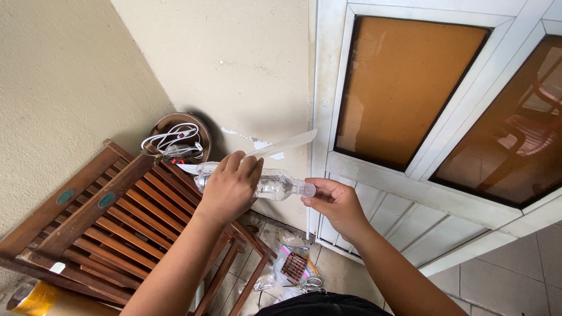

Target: Applying a decorative patterned film to a window pane using a spray bottle and a squeegee tool.

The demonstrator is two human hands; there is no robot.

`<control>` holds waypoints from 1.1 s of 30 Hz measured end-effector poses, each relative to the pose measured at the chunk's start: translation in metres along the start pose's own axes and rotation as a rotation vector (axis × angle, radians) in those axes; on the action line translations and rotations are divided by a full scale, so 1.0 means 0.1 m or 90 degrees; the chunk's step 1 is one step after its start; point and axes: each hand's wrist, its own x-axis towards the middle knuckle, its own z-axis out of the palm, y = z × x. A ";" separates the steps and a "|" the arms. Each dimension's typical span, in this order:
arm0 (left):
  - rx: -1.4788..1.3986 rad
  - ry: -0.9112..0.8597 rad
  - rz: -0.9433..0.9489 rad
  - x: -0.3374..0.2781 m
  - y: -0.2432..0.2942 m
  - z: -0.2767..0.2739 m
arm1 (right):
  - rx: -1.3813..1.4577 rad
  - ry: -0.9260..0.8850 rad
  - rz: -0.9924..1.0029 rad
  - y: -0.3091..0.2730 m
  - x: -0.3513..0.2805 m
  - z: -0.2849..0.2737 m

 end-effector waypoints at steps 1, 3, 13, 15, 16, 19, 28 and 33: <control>0.000 0.001 0.000 0.03 0.02 -0.10 | 0.000 0.001 -0.001 -0.01 -0.01 0.00; -0.031 -0.021 -0.038 0.08 0.04 -0.31 | 0.018 0.004 -0.004 -0.03 -0.01 0.01; -0.465 -0.139 -0.416 0.08 0.47 -0.41 | 0.033 0.035 -0.049 -0.33 0.03 -0.04; -0.613 -0.117 -0.596 0.15 0.58 -0.47 | 0.024 0.060 -0.080 -0.32 0.12 -0.15; -0.616 -0.112 -0.590 0.13 0.61 -0.46 | 0.022 0.064 -0.086 -0.42 0.15 -0.16; -0.706 -0.099 -0.685 0.08 0.69 -0.39 | -0.062 0.150 -0.060 -0.70 0.24 -0.20; -0.671 -0.122 -0.877 0.02 0.64 -0.37 | -0.127 0.365 -0.162 -1.37 0.75 -0.35; -0.608 -0.121 -0.859 -0.22 0.69 -0.08 | -0.167 0.382 -0.362 -1.48 1.20 -0.51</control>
